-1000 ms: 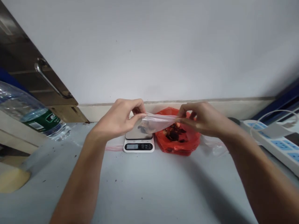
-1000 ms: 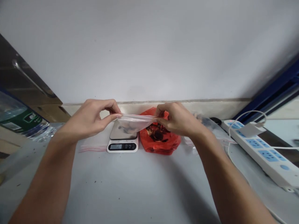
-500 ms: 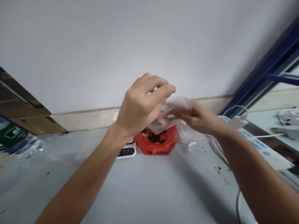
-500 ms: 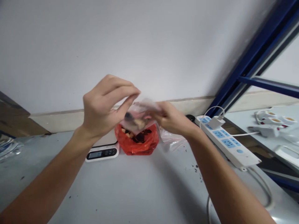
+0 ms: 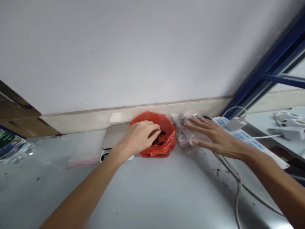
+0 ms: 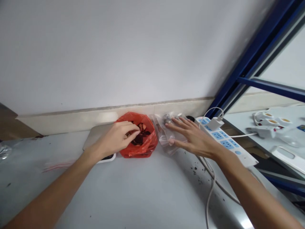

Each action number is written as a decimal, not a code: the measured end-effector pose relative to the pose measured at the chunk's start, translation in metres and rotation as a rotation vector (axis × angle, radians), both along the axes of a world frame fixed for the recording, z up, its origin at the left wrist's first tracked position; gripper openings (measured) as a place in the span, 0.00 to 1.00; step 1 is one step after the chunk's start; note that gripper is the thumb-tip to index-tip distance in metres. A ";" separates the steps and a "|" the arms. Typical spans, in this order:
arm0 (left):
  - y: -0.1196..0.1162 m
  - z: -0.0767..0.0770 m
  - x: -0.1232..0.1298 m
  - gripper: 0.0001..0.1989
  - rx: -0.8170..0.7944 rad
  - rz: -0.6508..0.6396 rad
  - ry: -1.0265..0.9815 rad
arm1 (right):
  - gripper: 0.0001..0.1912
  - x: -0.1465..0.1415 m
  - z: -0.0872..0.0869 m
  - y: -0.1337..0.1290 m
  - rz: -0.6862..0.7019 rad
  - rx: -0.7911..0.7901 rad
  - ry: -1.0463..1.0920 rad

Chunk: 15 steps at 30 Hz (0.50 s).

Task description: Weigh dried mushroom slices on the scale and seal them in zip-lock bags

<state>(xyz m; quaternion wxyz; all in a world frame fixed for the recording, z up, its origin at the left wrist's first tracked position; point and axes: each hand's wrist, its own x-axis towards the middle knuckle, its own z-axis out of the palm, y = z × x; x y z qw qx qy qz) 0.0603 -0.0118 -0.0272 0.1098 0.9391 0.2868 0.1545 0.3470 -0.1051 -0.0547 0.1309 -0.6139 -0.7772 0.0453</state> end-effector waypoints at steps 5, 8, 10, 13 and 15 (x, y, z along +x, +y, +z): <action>0.000 0.007 -0.032 0.12 -0.157 -0.060 0.193 | 0.24 -0.043 0.039 0.009 -0.018 0.219 0.134; -0.002 -0.001 -0.044 0.21 -0.147 -0.175 0.255 | 0.16 -0.076 0.046 0.021 0.098 0.077 0.063; -0.003 -0.010 -0.046 0.15 -0.090 -0.203 0.315 | 0.07 -0.092 0.044 0.033 0.168 -0.063 -0.016; 0.001 -0.016 -0.044 0.15 0.018 -0.162 0.362 | 0.13 -0.106 0.039 0.050 0.189 -0.196 -0.087; 0.006 -0.014 -0.044 0.15 0.112 -0.062 0.225 | 0.14 -0.107 0.041 0.059 0.133 -0.107 -0.049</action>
